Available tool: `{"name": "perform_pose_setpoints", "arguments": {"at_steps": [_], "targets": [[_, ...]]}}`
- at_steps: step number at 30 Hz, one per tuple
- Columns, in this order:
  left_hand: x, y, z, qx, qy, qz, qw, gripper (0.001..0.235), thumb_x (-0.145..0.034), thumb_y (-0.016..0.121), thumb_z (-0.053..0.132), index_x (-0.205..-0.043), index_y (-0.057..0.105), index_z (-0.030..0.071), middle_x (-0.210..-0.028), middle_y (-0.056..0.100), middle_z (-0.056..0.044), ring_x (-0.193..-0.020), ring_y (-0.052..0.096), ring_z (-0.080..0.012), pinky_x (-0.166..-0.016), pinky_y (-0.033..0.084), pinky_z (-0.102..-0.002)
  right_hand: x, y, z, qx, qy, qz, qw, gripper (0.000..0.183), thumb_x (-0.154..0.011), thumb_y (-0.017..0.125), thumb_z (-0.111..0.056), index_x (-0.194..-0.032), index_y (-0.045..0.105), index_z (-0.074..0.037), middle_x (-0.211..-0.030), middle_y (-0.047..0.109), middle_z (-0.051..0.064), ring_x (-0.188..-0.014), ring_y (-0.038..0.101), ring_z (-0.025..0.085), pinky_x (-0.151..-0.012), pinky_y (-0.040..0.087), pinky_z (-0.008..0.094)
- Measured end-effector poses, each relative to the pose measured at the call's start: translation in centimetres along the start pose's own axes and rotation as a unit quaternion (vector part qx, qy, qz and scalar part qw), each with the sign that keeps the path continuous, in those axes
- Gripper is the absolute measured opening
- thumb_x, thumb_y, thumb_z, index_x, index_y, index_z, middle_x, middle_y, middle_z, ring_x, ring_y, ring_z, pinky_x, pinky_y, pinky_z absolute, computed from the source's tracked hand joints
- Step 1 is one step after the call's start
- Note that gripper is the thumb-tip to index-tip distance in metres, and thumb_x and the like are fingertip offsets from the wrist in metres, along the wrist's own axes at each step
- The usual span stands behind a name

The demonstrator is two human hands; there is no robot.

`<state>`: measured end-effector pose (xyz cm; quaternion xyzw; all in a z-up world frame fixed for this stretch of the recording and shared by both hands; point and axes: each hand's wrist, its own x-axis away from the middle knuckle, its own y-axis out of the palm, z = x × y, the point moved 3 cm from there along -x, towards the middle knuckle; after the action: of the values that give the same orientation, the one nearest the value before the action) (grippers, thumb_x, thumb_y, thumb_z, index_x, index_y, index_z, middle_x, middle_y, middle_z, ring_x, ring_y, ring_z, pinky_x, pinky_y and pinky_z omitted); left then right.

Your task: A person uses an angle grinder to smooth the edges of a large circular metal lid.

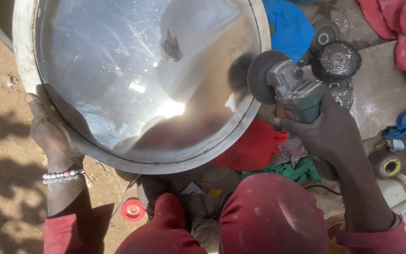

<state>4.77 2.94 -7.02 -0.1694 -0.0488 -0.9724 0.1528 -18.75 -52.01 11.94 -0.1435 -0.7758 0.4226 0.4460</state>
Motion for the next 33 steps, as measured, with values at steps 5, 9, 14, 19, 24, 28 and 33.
{"name": "perform_pose_setpoints", "arguments": {"at_steps": [5,9,14,19,24,28,33], "targets": [[0.9,0.4,1.1,-0.016,-0.026,0.056,0.998,0.097,-0.107,0.078,0.072,-0.173,0.070,0.001,-0.185,0.071,-0.011,-0.177,0.065,-0.0268,-0.149,0.049,-0.040,4.4,3.9,5.0,0.082,0.090,-0.060,0.991,0.124,-0.076,0.096,-0.076,-0.184,0.055,-0.031,-0.140,0.092,0.019,-0.136,0.082,0.052,-0.103,0.062,0.066],[-0.9,-1.3,-0.9,-0.050,-0.009,-0.003,0.999,0.100,-0.111,0.073,0.078,-0.178,0.064,0.005,-0.188,0.065,-0.011,-0.177,0.061,-0.0241,-0.147,0.046,-0.037,6.3,6.3,7.2,0.105,0.114,-0.127,0.980,0.111,-0.068,0.100,-0.083,-0.164,0.065,-0.040,-0.132,0.099,0.005,-0.129,0.091,0.040,-0.099,0.067,0.055],[-1.2,-1.2,-1.8,0.129,0.015,-0.078,0.988,0.094,-0.122,0.083,0.061,-0.186,0.052,-0.001,-0.197,0.049,-0.012,-0.186,0.045,-0.0246,-0.155,0.031,-0.038,3.2,5.5,7.0,0.114,0.019,-0.056,0.992,0.115,-0.077,0.093,-0.086,-0.171,0.061,-0.029,-0.135,0.094,0.014,-0.125,0.087,0.052,-0.093,0.066,0.068],[0.4,0.2,-0.1,0.088,0.002,-0.002,0.996,0.087,-0.111,0.084,0.059,-0.174,0.070,0.000,-0.185,0.070,-0.013,-0.177,0.065,-0.0261,-0.152,0.049,-0.037,2.0,3.7,5.2,0.034,0.050,-0.022,0.998,0.125,-0.074,0.099,-0.074,-0.183,0.060,-0.027,-0.136,0.092,0.018,-0.129,0.084,0.050,-0.096,0.063,0.065],[-0.3,-0.8,-1.0,0.046,0.013,-0.060,0.997,0.090,-0.127,0.063,0.061,-0.188,0.045,-0.002,-0.200,0.041,-0.017,-0.188,0.036,-0.0307,-0.156,0.029,-0.045,5.1,6.1,6.9,0.006,0.106,-0.092,0.990,0.104,-0.068,0.109,-0.063,-0.160,0.076,-0.030,-0.141,0.097,0.005,-0.134,0.088,0.031,-0.103,0.065,0.052],[-0.4,-1.1,-1.3,0.108,0.012,-0.045,0.993,0.087,-0.123,0.078,0.056,-0.183,0.056,-0.003,-0.195,0.051,-0.015,-0.185,0.045,-0.0268,-0.155,0.033,-0.040,4.2,4.9,5.8,0.047,0.075,-0.084,0.993,0.118,-0.070,0.099,-0.077,-0.174,0.067,-0.030,-0.143,0.094,0.011,-0.132,0.087,0.042,-0.103,0.067,0.060],[-0.4,-0.8,-1.1,0.099,0.023,-0.048,0.994,0.092,-0.118,0.086,0.060,-0.180,0.060,-0.003,-0.192,0.057,-0.015,-0.182,0.053,-0.0270,-0.154,0.039,-0.038,3.0,3.6,4.7,-0.071,0.070,-0.044,0.994,0.121,-0.073,0.103,-0.059,-0.181,0.064,-0.021,-0.158,0.087,0.012,-0.141,0.083,0.039,-0.105,0.067,0.060]]}}
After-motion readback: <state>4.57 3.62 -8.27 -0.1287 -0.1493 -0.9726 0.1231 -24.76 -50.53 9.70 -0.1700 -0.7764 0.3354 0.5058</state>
